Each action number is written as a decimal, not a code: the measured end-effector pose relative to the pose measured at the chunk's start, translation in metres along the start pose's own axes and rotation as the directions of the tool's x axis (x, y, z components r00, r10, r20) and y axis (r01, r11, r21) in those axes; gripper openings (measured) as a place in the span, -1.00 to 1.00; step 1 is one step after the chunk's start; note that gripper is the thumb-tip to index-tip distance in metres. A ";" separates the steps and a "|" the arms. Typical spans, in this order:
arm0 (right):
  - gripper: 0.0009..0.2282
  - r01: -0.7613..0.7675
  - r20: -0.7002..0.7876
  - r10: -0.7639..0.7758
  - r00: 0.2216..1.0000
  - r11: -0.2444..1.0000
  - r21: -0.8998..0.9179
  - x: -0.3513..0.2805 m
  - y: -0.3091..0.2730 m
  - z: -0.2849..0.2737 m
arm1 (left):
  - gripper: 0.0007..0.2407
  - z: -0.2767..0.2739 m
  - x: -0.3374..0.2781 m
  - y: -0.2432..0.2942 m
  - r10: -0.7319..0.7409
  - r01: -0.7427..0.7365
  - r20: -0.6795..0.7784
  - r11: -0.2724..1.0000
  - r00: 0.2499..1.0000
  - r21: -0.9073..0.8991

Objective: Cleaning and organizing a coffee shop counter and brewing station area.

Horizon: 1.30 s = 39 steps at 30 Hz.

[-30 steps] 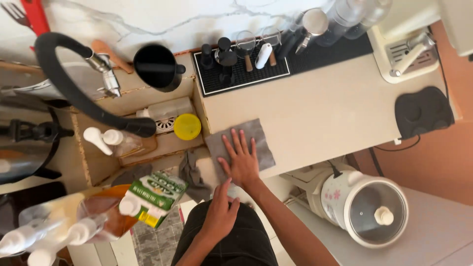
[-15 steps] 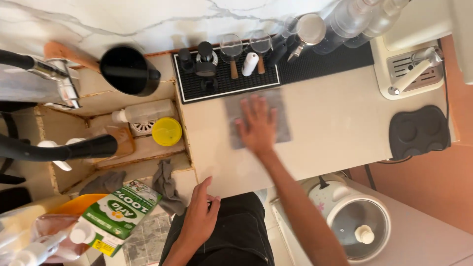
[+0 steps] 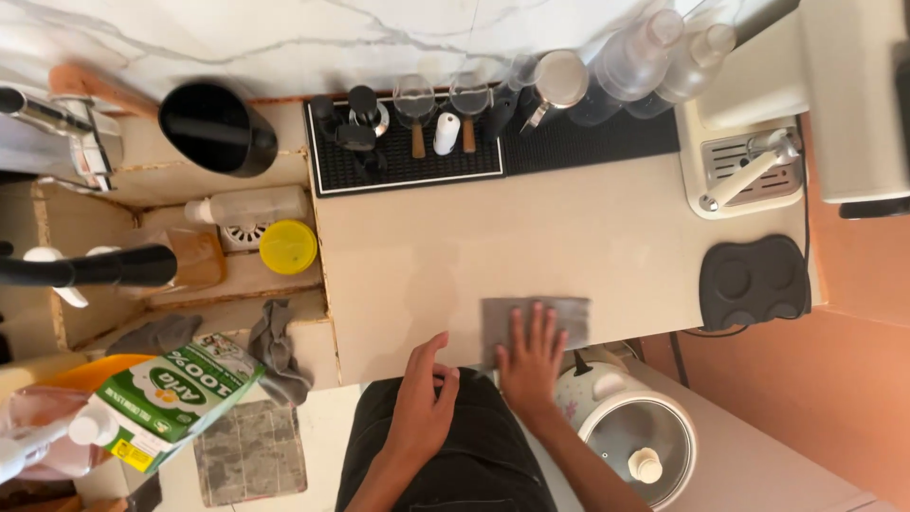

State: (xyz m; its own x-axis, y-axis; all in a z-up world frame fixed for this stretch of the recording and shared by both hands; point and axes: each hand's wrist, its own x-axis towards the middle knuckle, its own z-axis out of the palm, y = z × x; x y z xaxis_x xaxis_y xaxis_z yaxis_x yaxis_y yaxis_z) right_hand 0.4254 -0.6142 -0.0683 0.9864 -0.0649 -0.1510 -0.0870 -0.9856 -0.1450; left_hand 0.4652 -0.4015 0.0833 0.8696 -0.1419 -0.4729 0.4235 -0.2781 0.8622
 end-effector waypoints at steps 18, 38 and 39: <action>-0.33 0.473 -0.128 -0.455 0.881 0.847 0.244 0.087 -0.103 -0.022 | -0.64 -0.058 -0.022 -0.051 -0.051 0.044 -0.321 0.999 0.946 -0.028; -0.49 -0.067 -0.107 0.080 0.991 0.991 0.116 0.052 0.136 -0.041 | -0.68 0.006 -0.006 0.000 -0.020 0.018 -0.237 1.000 0.971 -0.010; -0.48 -0.082 -0.117 0.096 0.989 0.990 0.112 0.055 0.144 -0.048 | -0.68 0.015 -0.006 0.004 -0.023 0.021 -0.206 1.000 0.978 -0.013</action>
State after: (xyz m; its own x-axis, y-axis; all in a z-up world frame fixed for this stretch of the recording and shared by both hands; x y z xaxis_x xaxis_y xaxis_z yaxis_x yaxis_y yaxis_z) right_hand 0.4740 -0.7671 -0.0508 0.9831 -0.1766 -0.0489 -0.1832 -0.9531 -0.2408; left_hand 0.4583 -0.4159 0.0872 0.8932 0.0637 -0.4451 0.4449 -0.2687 0.8543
